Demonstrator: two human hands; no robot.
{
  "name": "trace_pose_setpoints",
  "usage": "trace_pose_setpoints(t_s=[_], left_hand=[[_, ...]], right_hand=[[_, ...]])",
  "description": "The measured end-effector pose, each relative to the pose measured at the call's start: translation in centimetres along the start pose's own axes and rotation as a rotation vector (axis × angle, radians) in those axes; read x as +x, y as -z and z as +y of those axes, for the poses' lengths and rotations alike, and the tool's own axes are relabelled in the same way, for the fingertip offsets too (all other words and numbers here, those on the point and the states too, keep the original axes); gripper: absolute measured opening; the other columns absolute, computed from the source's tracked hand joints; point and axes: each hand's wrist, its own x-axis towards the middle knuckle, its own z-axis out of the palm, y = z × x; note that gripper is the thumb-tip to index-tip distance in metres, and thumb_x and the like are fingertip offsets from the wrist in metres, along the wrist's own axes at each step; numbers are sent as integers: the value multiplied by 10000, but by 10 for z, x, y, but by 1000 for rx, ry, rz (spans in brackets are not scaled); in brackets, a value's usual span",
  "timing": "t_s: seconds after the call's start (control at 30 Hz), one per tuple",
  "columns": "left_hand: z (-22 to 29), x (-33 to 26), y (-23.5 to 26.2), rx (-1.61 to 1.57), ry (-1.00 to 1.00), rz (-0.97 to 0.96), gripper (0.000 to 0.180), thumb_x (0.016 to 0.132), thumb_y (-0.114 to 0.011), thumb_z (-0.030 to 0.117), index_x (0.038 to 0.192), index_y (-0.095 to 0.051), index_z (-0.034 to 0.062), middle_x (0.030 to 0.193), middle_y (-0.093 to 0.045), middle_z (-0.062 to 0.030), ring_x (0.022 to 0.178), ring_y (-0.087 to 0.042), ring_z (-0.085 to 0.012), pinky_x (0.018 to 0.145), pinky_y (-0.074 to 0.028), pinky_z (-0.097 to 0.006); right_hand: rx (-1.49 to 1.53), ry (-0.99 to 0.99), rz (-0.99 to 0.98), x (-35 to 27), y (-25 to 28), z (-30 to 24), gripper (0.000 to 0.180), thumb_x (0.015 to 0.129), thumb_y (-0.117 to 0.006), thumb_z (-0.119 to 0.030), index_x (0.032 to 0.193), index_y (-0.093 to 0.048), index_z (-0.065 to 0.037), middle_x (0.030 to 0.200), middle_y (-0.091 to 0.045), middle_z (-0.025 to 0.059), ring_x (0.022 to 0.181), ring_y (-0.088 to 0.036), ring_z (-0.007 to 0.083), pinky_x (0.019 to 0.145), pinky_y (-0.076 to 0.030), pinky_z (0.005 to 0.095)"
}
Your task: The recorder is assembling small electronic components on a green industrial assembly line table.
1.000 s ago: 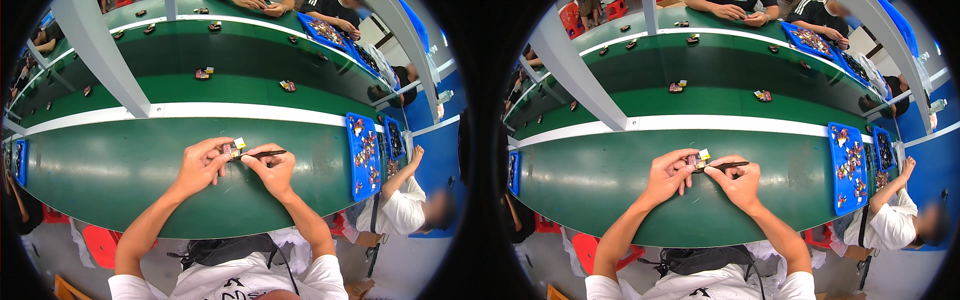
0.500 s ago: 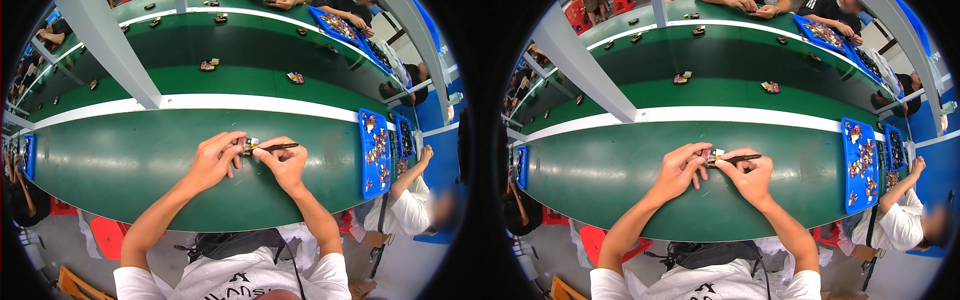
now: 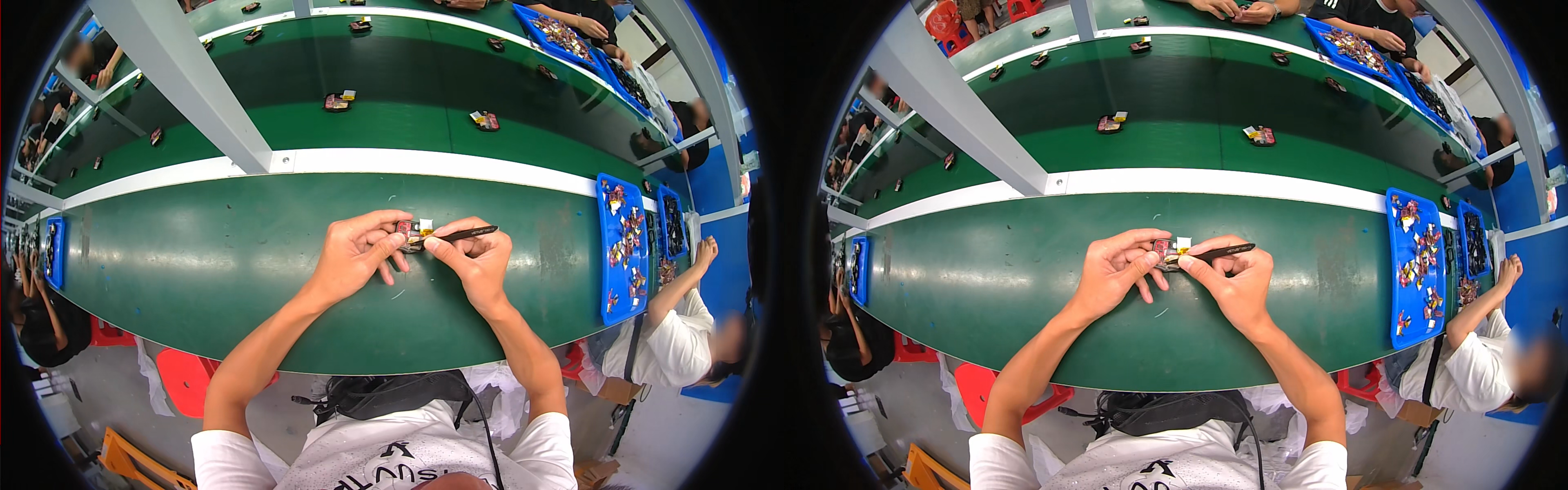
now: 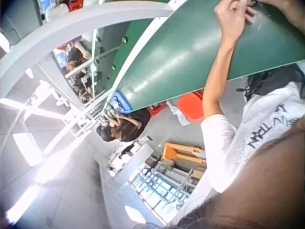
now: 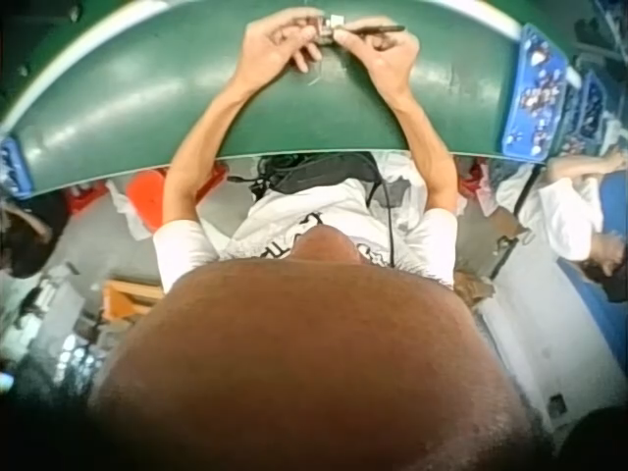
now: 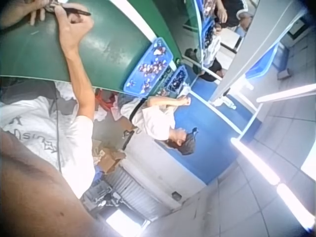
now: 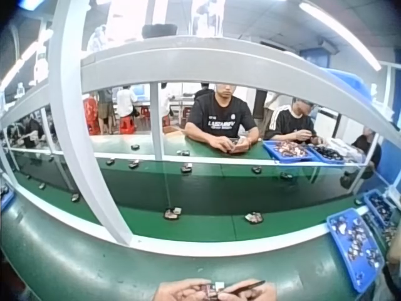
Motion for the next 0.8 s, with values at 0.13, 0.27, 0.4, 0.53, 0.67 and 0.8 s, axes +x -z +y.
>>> trace_pose_setpoints(t_s=[0.13,0.27,0.4,0.53,0.67,0.8], left_hand=[[2,0,-1,12,-14,11,336,1010,-574,21,1327,-561,-90,1073,-695,-186,782,-736,-225,532,-611,-273],[2,-1,-2,5,-13,21,339,1007,-581,20,1325,-563,-94,1070,-697,-190,782,-739,-231,524,-610,-273],[0,-1,-1,0,-12,28,340,1005,-583,18,1322,-563,-104,1069,-701,-198,770,-740,-237,514,-610,-276],[3,0,-2,-21,-7,34,341,1007,-581,25,1321,-563,-106,1059,-703,-197,765,-740,-240,513,-611,-278],[3,1,1,-37,-30,59,347,1007,-587,40,1323,-565,-102,1038,-703,-195,761,-739,-239,511,-610,-279],[3,1,1,-40,-29,75,352,1004,-596,47,1323,-567,-100,1020,-703,-194,759,-738,-238,512,-610,-279]], right_hand=[[8,-20,6,0,0,-1,110,819,-803,40,905,-740,14,612,-480,-106,519,-331,-37,467,-215,184],[45,-22,16,0,0,4,113,820,-803,40,909,-738,15,606,-471,-111,520,-329,-38,466,-214,184],[53,-37,-14,0,0,3,117,824,-803,34,918,-735,16,622,-488,-103,519,-336,-37,464,-224,181],[-4,11,1,-2,-1,-2,130,823,-815,15,927,-736,19,654,-559,-80,507,-352,-32,462,-232,176],[-15,92,24,-3,-4,1,151,812,-830,0,933,-741,8,676,-614,-55,498,-364,-26,454,-237,181],[-144,194,15,-3,-5,4,157,787,-847,-1,916,-757,-17,761,-696,-5,496,-389,-21,443,-253,190]])
